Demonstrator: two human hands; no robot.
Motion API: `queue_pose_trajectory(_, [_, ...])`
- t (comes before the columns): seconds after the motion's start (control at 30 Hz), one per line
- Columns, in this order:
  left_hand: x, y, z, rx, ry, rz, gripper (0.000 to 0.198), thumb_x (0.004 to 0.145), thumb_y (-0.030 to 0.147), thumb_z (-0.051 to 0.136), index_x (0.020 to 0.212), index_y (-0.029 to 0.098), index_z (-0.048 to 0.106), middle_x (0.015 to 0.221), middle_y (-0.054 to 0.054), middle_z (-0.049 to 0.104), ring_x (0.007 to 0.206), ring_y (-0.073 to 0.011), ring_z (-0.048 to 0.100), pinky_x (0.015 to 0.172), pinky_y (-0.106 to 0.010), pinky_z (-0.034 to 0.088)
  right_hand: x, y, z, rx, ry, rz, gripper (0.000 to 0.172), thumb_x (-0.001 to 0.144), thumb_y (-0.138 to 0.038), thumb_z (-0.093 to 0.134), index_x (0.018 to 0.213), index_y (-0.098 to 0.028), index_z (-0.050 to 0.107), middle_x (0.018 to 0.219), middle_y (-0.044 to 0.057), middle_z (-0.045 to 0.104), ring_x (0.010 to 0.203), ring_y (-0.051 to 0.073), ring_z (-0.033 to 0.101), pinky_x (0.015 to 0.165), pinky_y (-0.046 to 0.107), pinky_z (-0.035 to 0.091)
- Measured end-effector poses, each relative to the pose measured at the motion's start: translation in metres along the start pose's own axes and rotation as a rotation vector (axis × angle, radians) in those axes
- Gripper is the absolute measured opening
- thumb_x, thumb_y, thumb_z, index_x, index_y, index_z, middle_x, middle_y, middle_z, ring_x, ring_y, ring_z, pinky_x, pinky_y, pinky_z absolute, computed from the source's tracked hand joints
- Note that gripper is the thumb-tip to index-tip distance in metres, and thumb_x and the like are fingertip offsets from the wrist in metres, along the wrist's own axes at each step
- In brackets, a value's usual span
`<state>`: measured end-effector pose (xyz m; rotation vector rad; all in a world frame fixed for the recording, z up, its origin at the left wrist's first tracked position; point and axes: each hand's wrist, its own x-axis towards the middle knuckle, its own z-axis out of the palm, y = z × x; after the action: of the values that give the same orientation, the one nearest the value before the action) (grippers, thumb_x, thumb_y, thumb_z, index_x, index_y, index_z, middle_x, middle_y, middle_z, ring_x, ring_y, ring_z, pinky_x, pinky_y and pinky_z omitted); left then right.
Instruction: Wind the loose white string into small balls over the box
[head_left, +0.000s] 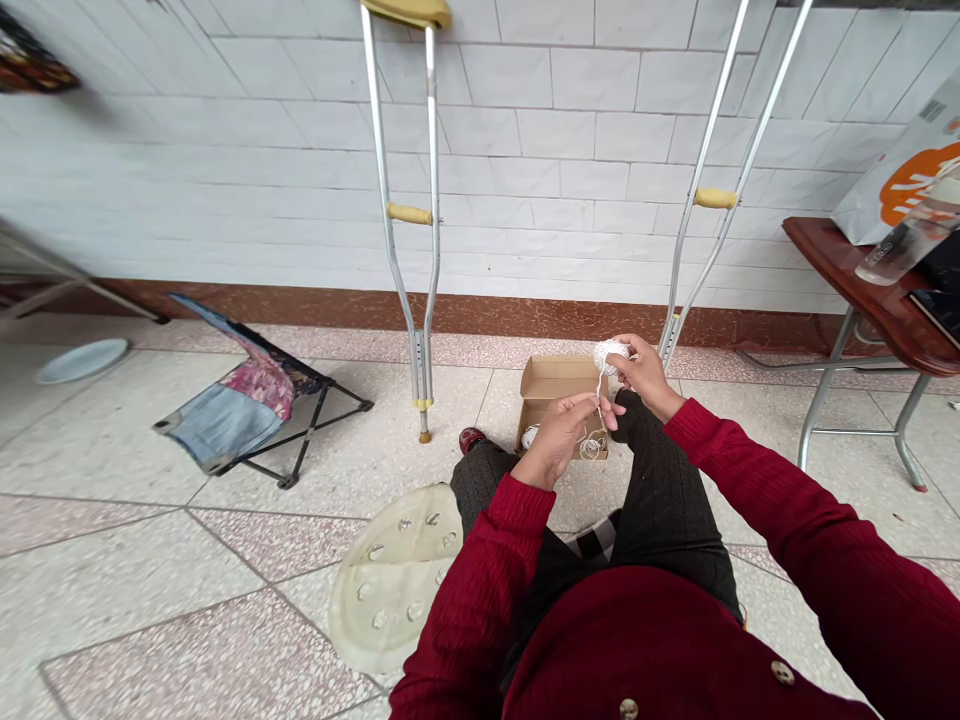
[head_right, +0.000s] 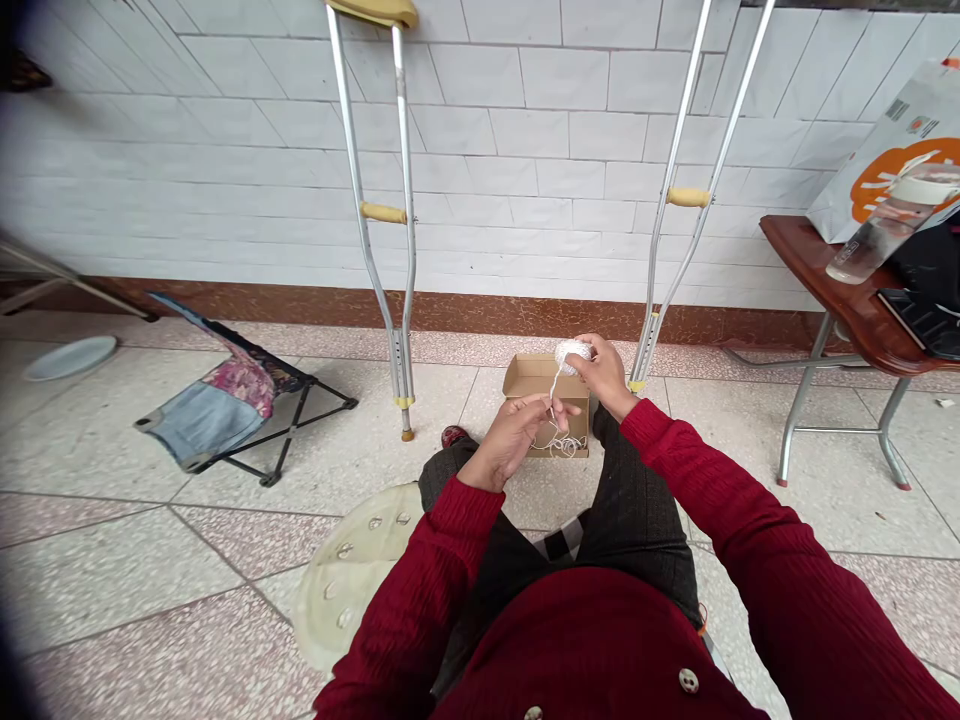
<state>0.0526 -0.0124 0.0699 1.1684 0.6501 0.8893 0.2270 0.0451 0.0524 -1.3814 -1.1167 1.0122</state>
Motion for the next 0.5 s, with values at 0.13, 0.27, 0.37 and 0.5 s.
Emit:
queue_pose_trajectory(0.13, [-0.009, -0.006, -0.004, -0.018, -0.048, -0.085, 0.022, 0.085, 0.032, 0.050, 0.080, 0.016, 0.063, 0.055, -0.004, 0.064, 0.085, -0.0238, 0.069, 0.082, -0.035, 0.049, -0.001, 0.002, 0.005, -0.009, 0.018, -0.032, 0.039, 0.066, -0.032, 0.071, 0.102, -0.021, 0.061, 0.074, -0.005, 0.055, 0.041, 0.006, 0.050, 0.033, 0.018, 0.035])
queue_pose_trajectory(0.27, [-0.008, -0.024, -0.014, 0.210, -0.075, -0.123, 0.021, 0.084, 0.030, 0.048, 0.078, 0.016, 0.063, 0.050, -0.002, 0.062, 0.066, -0.0193, 0.067, 0.073, -0.031, 0.049, -0.005, 0.002, 0.010, 0.160, -0.114, 0.150, 0.039, 0.065, -0.026, 0.070, 0.101, -0.019, 0.059, 0.064, -0.004, 0.058, 0.041, 0.009, 0.052, 0.033, 0.019, 0.039])
queue_pose_trajectory(0.37, [-0.006, -0.045, -0.022, 0.520, -0.094, -0.118, 0.021, 0.083, 0.024, 0.046, 0.073, 0.018, 0.063, 0.050, 0.001, 0.063, 0.054, -0.0147, 0.060, 0.066, -0.027, 0.046, -0.003, -0.001, 0.010, 0.260, -0.166, 0.267, 0.028, 0.068, -0.025, 0.067, 0.093, -0.018, 0.058, 0.062, 0.000, 0.062, 0.041, 0.010, 0.053, 0.034, 0.018, 0.039])
queue_pose_trajectory(0.5, [-0.010, -0.075, -0.031, 0.681, -0.215, -0.038, 0.028, 0.093, 0.029, 0.039, 0.092, 0.018, 0.064, 0.060, 0.001, 0.068, 0.067, -0.0159, 0.064, 0.073, -0.027, 0.047, 0.002, -0.010, 0.004, 0.316, -0.133, 0.281, 0.020, 0.072, -0.025, 0.066, 0.089, -0.019, 0.056, 0.058, 0.000, 0.062, 0.041, 0.010, 0.054, 0.035, 0.017, 0.039])
